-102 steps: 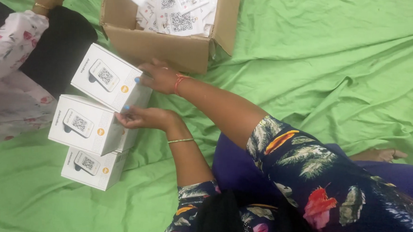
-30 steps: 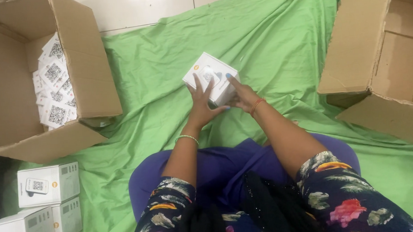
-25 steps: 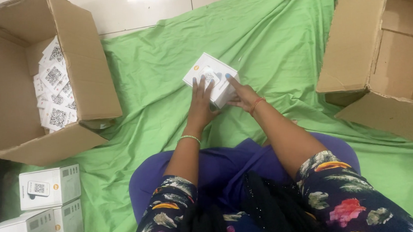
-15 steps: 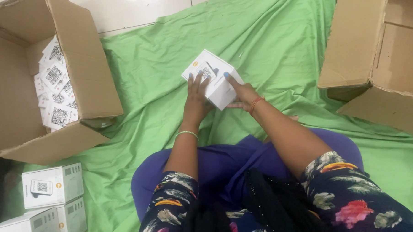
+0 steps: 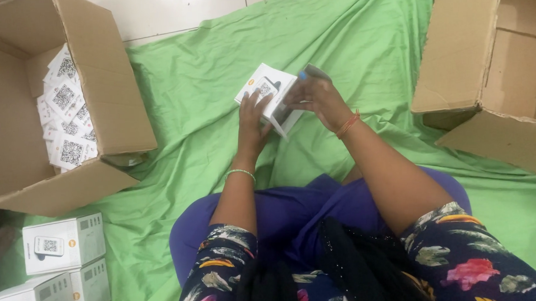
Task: The person packs electronic components into small cardboard boxes and arranges them.
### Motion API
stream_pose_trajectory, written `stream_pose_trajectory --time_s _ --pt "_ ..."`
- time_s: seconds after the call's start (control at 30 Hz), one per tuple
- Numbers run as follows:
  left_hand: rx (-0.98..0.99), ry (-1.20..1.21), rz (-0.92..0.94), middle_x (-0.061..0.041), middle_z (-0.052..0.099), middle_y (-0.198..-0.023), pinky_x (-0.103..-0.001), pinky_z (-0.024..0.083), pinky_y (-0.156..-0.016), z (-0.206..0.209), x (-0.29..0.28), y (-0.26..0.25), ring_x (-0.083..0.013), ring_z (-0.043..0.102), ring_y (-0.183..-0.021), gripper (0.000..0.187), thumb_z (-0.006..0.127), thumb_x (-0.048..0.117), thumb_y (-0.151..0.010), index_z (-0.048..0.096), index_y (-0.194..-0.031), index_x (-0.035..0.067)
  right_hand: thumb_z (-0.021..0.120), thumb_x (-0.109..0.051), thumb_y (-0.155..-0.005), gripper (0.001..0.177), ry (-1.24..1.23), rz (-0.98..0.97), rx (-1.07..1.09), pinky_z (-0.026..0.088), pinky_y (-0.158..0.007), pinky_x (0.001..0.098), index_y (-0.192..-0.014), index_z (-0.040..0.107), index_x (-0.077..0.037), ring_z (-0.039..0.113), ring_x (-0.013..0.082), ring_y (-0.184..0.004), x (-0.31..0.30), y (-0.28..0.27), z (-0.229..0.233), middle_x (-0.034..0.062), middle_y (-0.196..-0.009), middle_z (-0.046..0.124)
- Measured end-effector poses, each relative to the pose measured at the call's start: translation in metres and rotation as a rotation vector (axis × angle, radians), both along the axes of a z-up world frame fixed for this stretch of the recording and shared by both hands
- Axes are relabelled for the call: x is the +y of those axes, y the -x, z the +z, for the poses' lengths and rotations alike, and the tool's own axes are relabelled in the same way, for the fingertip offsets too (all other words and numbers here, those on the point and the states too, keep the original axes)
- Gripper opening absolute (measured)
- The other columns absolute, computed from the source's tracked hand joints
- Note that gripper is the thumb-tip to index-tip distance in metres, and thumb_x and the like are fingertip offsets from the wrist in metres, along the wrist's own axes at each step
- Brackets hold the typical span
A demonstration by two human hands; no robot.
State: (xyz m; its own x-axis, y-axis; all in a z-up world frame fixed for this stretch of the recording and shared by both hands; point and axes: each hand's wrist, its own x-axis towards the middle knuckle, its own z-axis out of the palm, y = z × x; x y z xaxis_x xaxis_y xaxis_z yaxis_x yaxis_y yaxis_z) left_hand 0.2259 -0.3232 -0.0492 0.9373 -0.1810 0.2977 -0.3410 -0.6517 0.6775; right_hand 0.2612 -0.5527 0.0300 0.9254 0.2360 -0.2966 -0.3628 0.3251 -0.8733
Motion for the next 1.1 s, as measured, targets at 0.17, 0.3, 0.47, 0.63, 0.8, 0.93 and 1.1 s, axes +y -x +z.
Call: stream_pose_trajectory --time_s 0.17,0.3,0.47,0.63,0.8,0.93,1.1 --pt "-0.085 0.213 0.020 -0.009 0.047 -0.159 -0.051 0.022 -0.129 0.008 0.001 -0.006 -0.0403 0.031 -0.155 0.046 0.060 0.016 -0.099 0.058 -0.144 0.017 0.061 -0.029 -0.105 0.040 0.251 0.217 -0.375 0.053 -0.104 0.0386 -0.130 0.067 0.002 0.067 0.0220 -0.114 -0.006 0.001 0.004 0.0136 -0.121 0.073" --pt "-0.063 0.339 0.002 -0.005 0.053 -0.156 -0.049 0.022 -0.133 0.003 0.002 -0.010 -0.0354 0.038 -0.155 0.041 0.056 0.014 -0.104 0.059 -0.144 0.017 0.065 -0.015 -0.094 0.041 0.812 0.393 -0.785 0.051 -0.102 0.0428 -0.135 0.064 -0.008 0.066 0.0301 -0.117 0.006 0.010 -0.002 0.0159 -0.130 0.071" --pt "-0.012 0.494 0.045 -0.012 0.056 -0.142 -0.041 0.038 -0.118 -0.021 0.008 -0.013 -0.0301 0.050 -0.134 0.037 0.051 0.016 -0.108 0.052 -0.144 0.007 0.064 -0.013 -0.087 0.050 1.278 0.414 -0.811 0.054 -0.084 0.0474 -0.136 0.058 -0.010 0.067 0.0366 -0.104 0.033 0.033 -0.010 0.0193 -0.132 0.062" --pt "0.063 0.570 0.078 -0.017 0.062 -0.125 -0.037 0.045 -0.106 -0.009 0.009 -0.011 -0.0253 0.058 -0.116 0.034 0.047 0.023 -0.113 0.052 -0.135 -0.002 0.060 -0.030 -0.094 0.027 1.544 0.628 -0.818 0.055 -0.084 0.0475 -0.108 0.071 -0.010 0.070 0.0331 -0.101 0.046 0.039 -0.027 0.0142 -0.106 0.072" --pt "0.150 0.679 0.058 -0.017 0.062 -0.124 -0.038 0.045 -0.105 0.003 0.008 -0.010 -0.0251 0.057 -0.116 0.046 0.044 0.037 -0.113 0.052 -0.133 -0.003 0.039 -0.036 -0.102 0.046 1.579 0.966 -0.631 0.055 -0.090 0.0477 -0.095 0.078 -0.013 0.072 0.0331 -0.099 0.053 0.041 -0.039 0.0135 -0.103 0.075" --pt "0.184 0.654 0.082 -0.016 0.063 -0.122 -0.037 0.046 -0.104 0.000 0.008 -0.011 -0.0244 0.058 -0.114 0.050 0.043 0.041 -0.112 0.054 -0.133 -0.003 0.033 -0.038 -0.103 0.052 1.555 1.048 -0.570 0.053 -0.094 0.0478 -0.100 0.078 -0.012 0.071 0.0341 -0.103 0.053 0.035 -0.043 0.0141 -0.111 0.075" --pt "0.212 0.667 0.043 -0.018 0.064 -0.126 -0.038 0.044 -0.107 0.006 0.005 -0.011 -0.0255 0.057 -0.118 0.053 0.042 0.042 -0.112 0.052 -0.137 -0.003 0.031 -0.049 -0.102 0.055 1.483 1.088 -0.462 0.040 -0.112 0.0425 -0.127 0.068 -0.017 0.058 0.0309 -0.127 0.055 0.039 -0.041 0.0130 -0.134 0.064"
